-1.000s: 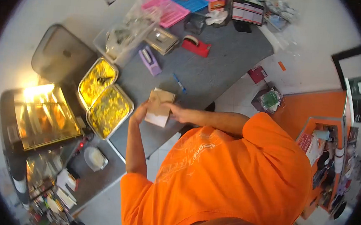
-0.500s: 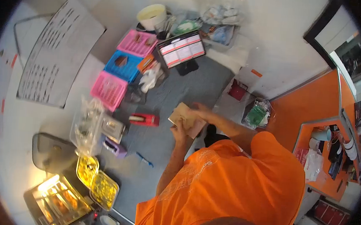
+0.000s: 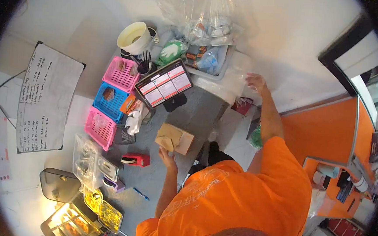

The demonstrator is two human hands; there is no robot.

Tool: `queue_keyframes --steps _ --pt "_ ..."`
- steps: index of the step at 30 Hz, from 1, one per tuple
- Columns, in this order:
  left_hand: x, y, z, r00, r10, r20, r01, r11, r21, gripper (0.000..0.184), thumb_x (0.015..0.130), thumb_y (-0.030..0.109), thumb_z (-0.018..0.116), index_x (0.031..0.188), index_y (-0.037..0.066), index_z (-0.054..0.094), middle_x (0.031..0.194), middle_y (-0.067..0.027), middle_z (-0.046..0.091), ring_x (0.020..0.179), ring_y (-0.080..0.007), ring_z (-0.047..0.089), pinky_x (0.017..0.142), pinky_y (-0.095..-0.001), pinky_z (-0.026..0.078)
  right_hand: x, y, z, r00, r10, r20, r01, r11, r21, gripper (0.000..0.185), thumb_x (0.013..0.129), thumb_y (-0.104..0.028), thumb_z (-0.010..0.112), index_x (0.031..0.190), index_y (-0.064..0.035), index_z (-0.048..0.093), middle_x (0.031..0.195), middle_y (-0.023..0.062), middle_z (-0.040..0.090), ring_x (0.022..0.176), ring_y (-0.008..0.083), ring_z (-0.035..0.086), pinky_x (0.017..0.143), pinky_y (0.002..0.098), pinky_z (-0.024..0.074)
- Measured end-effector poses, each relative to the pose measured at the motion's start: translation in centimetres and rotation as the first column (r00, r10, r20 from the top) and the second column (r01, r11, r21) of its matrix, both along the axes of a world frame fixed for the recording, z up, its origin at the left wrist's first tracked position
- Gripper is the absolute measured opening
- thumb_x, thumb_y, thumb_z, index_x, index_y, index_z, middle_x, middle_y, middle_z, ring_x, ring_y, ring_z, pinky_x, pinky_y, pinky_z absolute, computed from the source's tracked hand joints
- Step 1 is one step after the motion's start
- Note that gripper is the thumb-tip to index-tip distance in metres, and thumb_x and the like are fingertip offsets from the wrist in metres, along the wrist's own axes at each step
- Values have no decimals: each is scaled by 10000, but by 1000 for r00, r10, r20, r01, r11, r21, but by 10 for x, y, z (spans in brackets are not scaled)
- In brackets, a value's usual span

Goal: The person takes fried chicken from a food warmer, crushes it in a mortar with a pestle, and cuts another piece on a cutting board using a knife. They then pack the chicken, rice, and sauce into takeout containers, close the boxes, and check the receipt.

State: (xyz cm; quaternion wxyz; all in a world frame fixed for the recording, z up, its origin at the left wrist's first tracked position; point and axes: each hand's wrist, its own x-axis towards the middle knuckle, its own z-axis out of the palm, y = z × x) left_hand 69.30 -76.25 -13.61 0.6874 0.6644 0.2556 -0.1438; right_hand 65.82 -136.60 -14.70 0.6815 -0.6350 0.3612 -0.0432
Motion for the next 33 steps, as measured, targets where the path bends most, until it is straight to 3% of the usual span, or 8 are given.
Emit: queue_keyframes --steps 2,7,9,11,15,24,29,33 --pt "-2 2 -2 999 3 36 -4 999 34 722 965 654 479 1450 133 362 1452 -83 388 1284 -264 397 1005 -517 394 22 3 -16 992 -7 -127 -82 722 -687 361 949 -142 600 1303 -73 627 1194 132 685 917 242 679 797 334 562" --pt "-2 7 -14 996 40 80 -50 991 122 677 988 626 453 1431 118 386 1414 -90 421 1254 -262 413 992 -514 410 54 0 -40 998 8 62 53 417 -907 334 973 -196 557 1245 -17 633 1038 115 720 873 254 686 795 393 558" --pt "0 9 -9 994 58 96 -70 989 128 659 995 611 449 1422 111 393 1418 -85 428 1256 -260 414 987 -510 414 56 -8 -40 973 26 228 164 616 -770 341 982 -217 540 1222 5 635 975 108 734 855 259 689 794 416 556" --pt "-3 11 -9 994 60 97 -71 990 122 644 1000 600 446 1415 109 399 1429 -78 433 1256 -260 417 981 -507 416 55 -14 -44 886 -194 422 272 953 -134 321 978 -174 506 1179 25 659 956 107 737 833 244 696 751 396 566" --pt "-8 12 -9 994 66 86 -75 993 95 612 1006 585 446 1395 114 418 1429 -69 445 1248 -255 427 965 -491 423 44 -7 -68 851 -472 231 313 808 499 190 925 -84 575 1010 -12 729 920 115 741 717 168 639 568 335 521" --pt "-8 21 2 968 11 249 -57 982 180 550 1022 535 447 1384 121 434 1441 -73 447 1295 -258 431 982 -478 424 54 -18 -84 996 36 79 -1 914 -406 260 954 -194 535 1125 -34 649 980 69 719 877 200 660 761 392 555" --pt "-13 22 24 903 -28 429 -123 939 320 422 1069 376 430 1348 61 450 1324 -112 488 1194 -249 491 946 -423 445 46 -13 -43 969 -130 212 115 990 80 230 985 -272 546 977 -58 628 944 67 700 863 242 660 790 406 544" --pt "-12 21 37 888 -23 460 -146 933 328 418 1073 341 418 1354 33 449 1330 -120 488 1193 -244 492 954 -400 442 26 -5 -28 739 -455 496 -30 714 699 268 1009 -311 544 901 -74 609 957 62 687 880 258 656 823 405 533"
